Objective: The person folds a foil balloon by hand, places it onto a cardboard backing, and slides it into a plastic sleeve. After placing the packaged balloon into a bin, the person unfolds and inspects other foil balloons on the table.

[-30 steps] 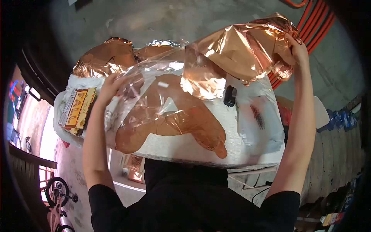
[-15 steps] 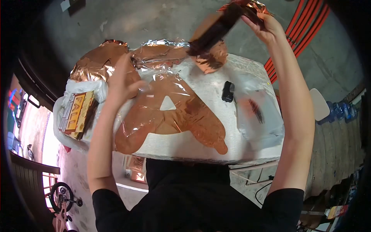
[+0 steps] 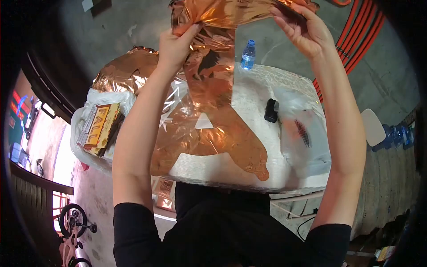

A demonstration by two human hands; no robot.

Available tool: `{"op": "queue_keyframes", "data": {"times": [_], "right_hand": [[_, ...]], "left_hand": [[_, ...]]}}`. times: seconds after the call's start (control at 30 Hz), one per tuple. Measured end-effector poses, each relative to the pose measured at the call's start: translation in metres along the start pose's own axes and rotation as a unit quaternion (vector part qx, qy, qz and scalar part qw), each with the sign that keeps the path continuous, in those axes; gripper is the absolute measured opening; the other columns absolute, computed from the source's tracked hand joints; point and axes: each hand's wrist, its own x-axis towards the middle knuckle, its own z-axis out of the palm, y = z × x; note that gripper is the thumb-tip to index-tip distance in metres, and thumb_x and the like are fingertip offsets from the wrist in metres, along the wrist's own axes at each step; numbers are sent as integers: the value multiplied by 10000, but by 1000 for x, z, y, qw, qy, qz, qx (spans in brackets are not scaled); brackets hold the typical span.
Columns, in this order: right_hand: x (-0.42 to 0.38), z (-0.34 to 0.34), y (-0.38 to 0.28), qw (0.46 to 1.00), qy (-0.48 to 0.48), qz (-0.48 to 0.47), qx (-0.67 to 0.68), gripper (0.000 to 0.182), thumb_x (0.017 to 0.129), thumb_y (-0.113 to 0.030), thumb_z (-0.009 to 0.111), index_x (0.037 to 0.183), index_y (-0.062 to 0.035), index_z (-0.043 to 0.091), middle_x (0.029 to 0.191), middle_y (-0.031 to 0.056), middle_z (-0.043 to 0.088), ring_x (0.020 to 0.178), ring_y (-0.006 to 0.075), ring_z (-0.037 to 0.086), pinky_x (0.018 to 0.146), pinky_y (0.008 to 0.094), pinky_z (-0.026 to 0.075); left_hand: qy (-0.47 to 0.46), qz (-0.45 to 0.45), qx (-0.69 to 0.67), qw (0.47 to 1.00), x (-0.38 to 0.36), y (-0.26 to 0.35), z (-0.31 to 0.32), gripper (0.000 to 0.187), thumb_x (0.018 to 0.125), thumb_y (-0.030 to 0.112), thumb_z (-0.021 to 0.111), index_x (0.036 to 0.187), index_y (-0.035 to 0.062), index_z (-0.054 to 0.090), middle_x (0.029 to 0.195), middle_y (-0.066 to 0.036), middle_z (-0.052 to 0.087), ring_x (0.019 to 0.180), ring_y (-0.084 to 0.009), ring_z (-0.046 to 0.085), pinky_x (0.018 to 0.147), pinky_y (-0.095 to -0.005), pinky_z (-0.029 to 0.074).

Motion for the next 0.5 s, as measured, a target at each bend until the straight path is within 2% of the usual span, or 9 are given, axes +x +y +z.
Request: {"op": "queue_keyframes", "data": {"times": [0.1,0.17,0.2,0.23,0.27,0.33,0.37,0.43,0.5], "right_hand": [[6,-22,-17,994,-102,-41,-12,278,893,-140,508,1122,18,498,981,163,621,846,279,666,645,349,603],[-1,-23,-26,978,-156,-98,-100,414,886,-233,603,1209,-28,444,1114,120,585,691,70,545,477,183,391],[-2,-23,-24,982,-71,-116,-133,499,827,-274,685,1183,-18,446,1058,93,600,587,27,436,449,155,285],[-5,-22,-21,981,-72,-119,-134,499,827,-274,685,1183,-18,446,1058,93,600,587,27,436,449,155,285],[-8,-26,-15,966,-47,-112,-230,497,818,-275,695,1175,-27,452,1045,80,600,599,29,459,458,149,295],[-9,-38,3,937,26,-83,-338,501,796,-281,719,1174,-61,473,1004,34,609,639,40,521,488,143,318],[-7,-48,11,936,28,-87,-339,501,796,-281,719,1174,-61,473,1004,34,609,639,40,521,488,143,318],[-7,-61,24,931,6,68,-359,512,790,-298,722,1189,-81,485,955,4,606,700,64,555,534,174,361],[-17,-65,37,933,2,69,-354,488,793,-305,719,1170,-88,499,923,-10,600,725,72,558,568,194,374]], "left_hand": [[-8,-161,-128,979,25,-7,0,223,822,161,680,937,-30,680,768,-14,651,677,-57,547,589,-206,426],[14,-151,-147,978,30,10,8,222,807,185,698,863,-28,675,711,-20,626,601,-65,527,516,-218,399],[-8,-223,-92,970,38,5,6,221,797,193,708,834,-21,669,703,-26,621,579,-79,529,504,-227,403],[-30,-294,-37,955,43,2,6,223,788,201,717,804,-14,663,695,-32,615,558,-92,532,492,-235,407],[-54,-321,-68,943,44,5,9,221,782,199,719,804,-9,644,726,-67,632,575,-137,583,515,-261,461],[-59,-307,-128,941,39,2,22,215,789,185,708,830,-14,638,740,-71,638,598,-145,600,536,-273,483],[-62,-293,-187,936,36,1,30,210,796,171,697,857,-19,632,755,-76,643,621,-154,617,558,-286,505],[-62,-288,-194,936,31,-1,41,202,808,150,681,892,-23,620,778,-79,648,635,-148,625,561,-289,514],[-66,-301,-206,929,28,-5,50,173,814,134,673,893,-11,625,771,-69,645,625,-140,617,552,-272,506]]}}
